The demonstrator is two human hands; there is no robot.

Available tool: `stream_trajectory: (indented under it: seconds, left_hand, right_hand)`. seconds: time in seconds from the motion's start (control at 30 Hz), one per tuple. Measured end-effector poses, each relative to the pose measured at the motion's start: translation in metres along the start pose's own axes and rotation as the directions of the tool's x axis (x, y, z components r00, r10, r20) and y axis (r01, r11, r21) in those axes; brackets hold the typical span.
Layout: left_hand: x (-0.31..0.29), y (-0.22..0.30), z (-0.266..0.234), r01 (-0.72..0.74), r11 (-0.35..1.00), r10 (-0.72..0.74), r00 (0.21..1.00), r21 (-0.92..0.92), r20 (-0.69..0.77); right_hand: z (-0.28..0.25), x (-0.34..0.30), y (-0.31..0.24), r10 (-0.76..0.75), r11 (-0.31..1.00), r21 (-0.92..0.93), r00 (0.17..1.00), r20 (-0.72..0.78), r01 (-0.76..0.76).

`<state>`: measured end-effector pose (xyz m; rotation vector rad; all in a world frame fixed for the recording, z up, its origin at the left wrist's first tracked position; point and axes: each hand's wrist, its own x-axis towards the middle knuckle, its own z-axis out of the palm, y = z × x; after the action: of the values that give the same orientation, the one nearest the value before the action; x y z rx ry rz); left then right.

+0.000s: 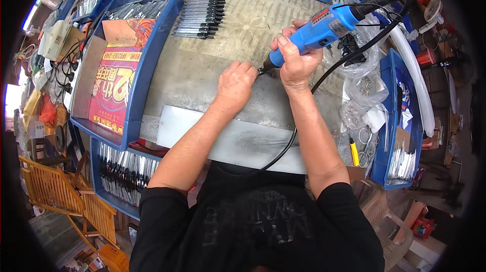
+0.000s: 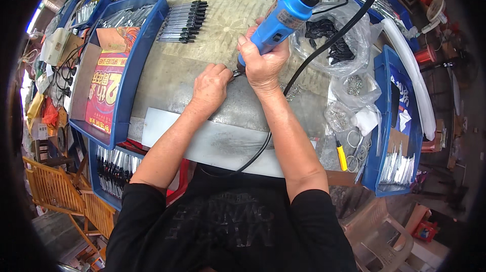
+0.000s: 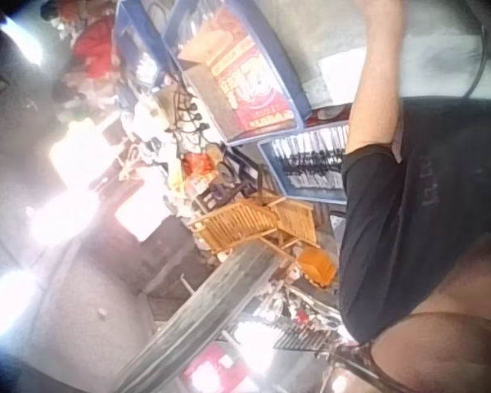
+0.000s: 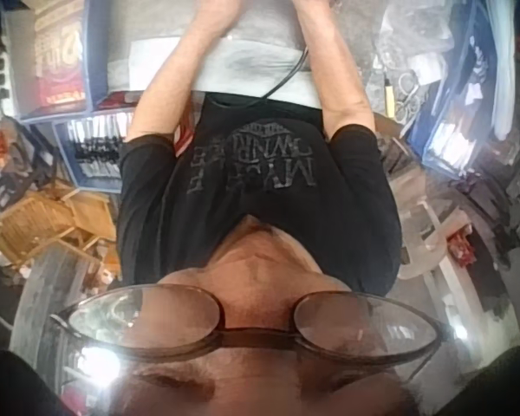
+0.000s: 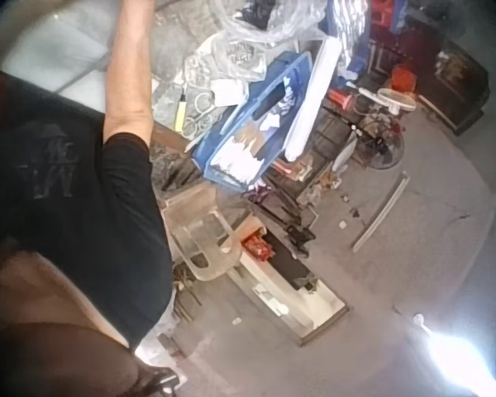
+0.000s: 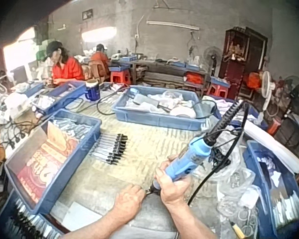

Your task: The person processes small electronic components on a workbench using an electric screwdriver to manipulate screws into a workpiece.

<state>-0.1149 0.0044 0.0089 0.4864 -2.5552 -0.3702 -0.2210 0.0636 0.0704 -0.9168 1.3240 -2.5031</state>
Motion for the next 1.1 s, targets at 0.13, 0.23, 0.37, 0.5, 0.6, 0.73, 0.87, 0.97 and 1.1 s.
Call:
stream_trajectory:
  seconds: [0.13, 0.23, 0.37, 0.5, 0.6, 0.73, 0.87, 0.97, 1.1]
  left_hand:
    - [0.0, 0.0, 0.0, -0.008, 1.0, 0.007, 1.0, -0.03, -0.018]
    - [0.0, 0.0, -0.001, 0.013, 1.0, -0.013, 1.0, -0.001, 0.008]
    - [0.0, 0.0, 0.0, -0.002, 1.0, 0.002, 1.0, -0.011, -0.018]
    - [-0.001, 0.0, 0.0, -0.002, 1.0, 0.002, 1.0, -0.019, -0.023]
    - [-0.001, 0.001, -0.001, 0.007, 1.0, -0.008, 1.0, -0.026, -0.021]
    - [0.0, 0.001, 0.0, 0.01, 1.0, -0.01, 1.0, -0.021, -0.005]
    - [0.004, 0.002, 0.0, 0.013, 1.0, -0.013, 1.0, -0.022, 0.007]
    - [0.004, 0.004, -0.002, 0.013, 0.997, -0.016, 0.999, -0.074, -0.035]
    - [0.002, 0.001, -0.001, 0.025, 0.997, -0.027, 0.999, -0.067, -0.025]
  right_hand:
    - [0.001, 0.001, 0.0, 0.025, 0.999, 0.03, 0.999, 0.023, -0.026]
    - [0.003, 0.001, 0.002, 0.028, 0.999, 0.039, 0.999, 0.021, -0.028]
    - [0.001, 0.001, 0.003, 0.022, 1.0, 0.008, 0.999, 0.028, -0.023]
    - [0.004, 0.0, 0.003, 0.022, 1.0, 0.02, 0.999, 0.025, -0.023]
    - [0.006, 0.0, 0.003, 0.025, 0.999, -0.022, 0.998, 0.055, -0.024]
    - [0.005, 0.003, 0.018, -0.013, 0.99, -0.141, 0.997, 0.075, 0.023]
    - [0.011, 0.011, 0.022, -0.044, 0.966, -0.246, 0.988, 0.146, 0.08]
    - [0.015, 0.013, 0.022, -0.044, 0.963, -0.255, 0.981, 0.191, 0.093]
    - [0.018, 0.01, 0.022, -0.03, 0.938, -0.334, 0.981, 0.191, 0.094]
